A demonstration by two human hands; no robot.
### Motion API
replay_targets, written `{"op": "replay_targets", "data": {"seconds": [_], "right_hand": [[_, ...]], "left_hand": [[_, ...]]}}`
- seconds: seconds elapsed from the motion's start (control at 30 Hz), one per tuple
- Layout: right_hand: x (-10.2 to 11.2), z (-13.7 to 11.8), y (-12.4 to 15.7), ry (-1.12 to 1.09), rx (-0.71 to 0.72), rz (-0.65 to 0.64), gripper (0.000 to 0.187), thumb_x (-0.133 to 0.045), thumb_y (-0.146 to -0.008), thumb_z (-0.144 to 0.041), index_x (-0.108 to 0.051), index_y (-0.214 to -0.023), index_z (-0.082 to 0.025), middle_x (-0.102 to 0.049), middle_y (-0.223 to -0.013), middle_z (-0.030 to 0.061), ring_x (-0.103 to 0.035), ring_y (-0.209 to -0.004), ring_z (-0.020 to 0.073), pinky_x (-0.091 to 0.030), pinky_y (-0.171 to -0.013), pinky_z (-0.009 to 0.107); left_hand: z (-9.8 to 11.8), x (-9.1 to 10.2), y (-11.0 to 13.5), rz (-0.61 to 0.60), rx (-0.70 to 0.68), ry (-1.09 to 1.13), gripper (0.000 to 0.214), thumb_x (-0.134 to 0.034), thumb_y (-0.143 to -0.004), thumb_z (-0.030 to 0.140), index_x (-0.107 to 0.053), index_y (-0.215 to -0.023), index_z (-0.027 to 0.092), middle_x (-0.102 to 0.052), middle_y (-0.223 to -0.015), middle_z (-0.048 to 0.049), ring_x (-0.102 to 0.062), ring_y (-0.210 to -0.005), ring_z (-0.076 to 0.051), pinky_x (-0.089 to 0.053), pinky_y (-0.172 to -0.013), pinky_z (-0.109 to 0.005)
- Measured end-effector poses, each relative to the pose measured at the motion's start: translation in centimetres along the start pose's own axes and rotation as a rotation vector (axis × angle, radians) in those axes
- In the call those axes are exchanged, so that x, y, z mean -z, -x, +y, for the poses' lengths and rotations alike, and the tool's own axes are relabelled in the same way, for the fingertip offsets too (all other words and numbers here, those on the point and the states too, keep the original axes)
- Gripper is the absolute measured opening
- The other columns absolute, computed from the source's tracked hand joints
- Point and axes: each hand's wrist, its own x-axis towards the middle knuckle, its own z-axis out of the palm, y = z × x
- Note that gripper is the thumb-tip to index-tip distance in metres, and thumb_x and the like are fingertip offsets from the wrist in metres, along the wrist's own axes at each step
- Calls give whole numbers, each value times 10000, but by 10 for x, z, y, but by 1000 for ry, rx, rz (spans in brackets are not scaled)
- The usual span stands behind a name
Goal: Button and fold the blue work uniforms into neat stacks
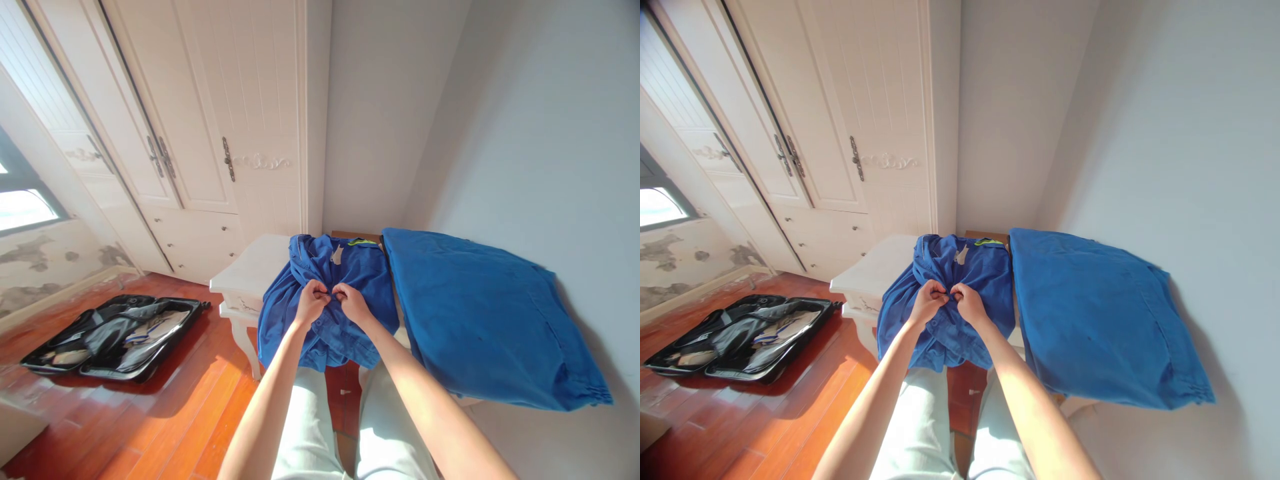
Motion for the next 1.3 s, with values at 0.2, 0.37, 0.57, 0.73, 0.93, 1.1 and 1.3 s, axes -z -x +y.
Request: {"op": "replay_targets", "data": {"seconds": [0.2,0.37,0.57,0.73,0.93,1.1,1.3], "right_hand": [[4,4,-4,-81,-20,-26,214,-455,-745,-114,-635,-819,-201,-686,-868,37,-619,-866,204,-470,-855,357],[9,5,-4,-200,-36,-69,150,-485,-765,-171,-626,-810,-200,-674,-829,21,-618,-825,189,-482,-849,356],[15,0,3,-339,-89,-31,204,-560,-797,-325,-584,-965,-212,-650,-918,32,-622,-835,175,-507,-792,333],[18,-8,9,-378,-84,-11,334,-675,-756,-464,-562,-951,-218,-616,-914,11,-601,-756,150,-505,-723,292],[18,-11,9,-290,-59,22,227,-611,-794,-414,-627,-850,-195,-646,-806,16,-599,-759,171,-482,-770,313],[21,-9,7,-316,-77,-12,221,-622,-772,-398,-649,-847,-192,-672,-794,15,-602,-760,171,-478,-755,306],[22,-8,6,-363,-106,-45,241,-641,-752,-406,-648,-836,-180,-634,-698,-3,-559,-638,144,-455,-637,278]], "left_hand": [[-1,-8,4,37,-108,-136,207,-615,-673,21,-671,-803,172,-626,-792,-4,-590,-689,-114,-467,-659,-225],[1,-12,10,66,-261,-335,285,-598,-747,6,-763,-877,199,-653,-904,-53,-617,-830,-160,-501,-798,-296],[0,-14,10,142,-297,-424,230,-592,-759,11,-751,-783,176,-617,-829,-64,-596,-830,-181,-505,-820,-326],[-1,-15,9,174,-278,-452,210,-581,-749,21,-733,-763,166,-585,-840,-69,-587,-803,-180,-505,-782,-320],[1,-12,8,131,-238,-429,160,-618,-756,83,-732,-755,196,-585,-850,-56,-580,-790,-183,-493,-757,-319],[2,-7,4,79,-222,-384,182,-621,-738,55,-730,-728,201,-597,-866,-48,-583,-790,-170,-505,-767,-308],[0,-3,1,17,-186,-319,212,-595,-723,27,-732,-753,186,-604,-894,-59,-603,-817,-172,-516,-786,-319]]}}
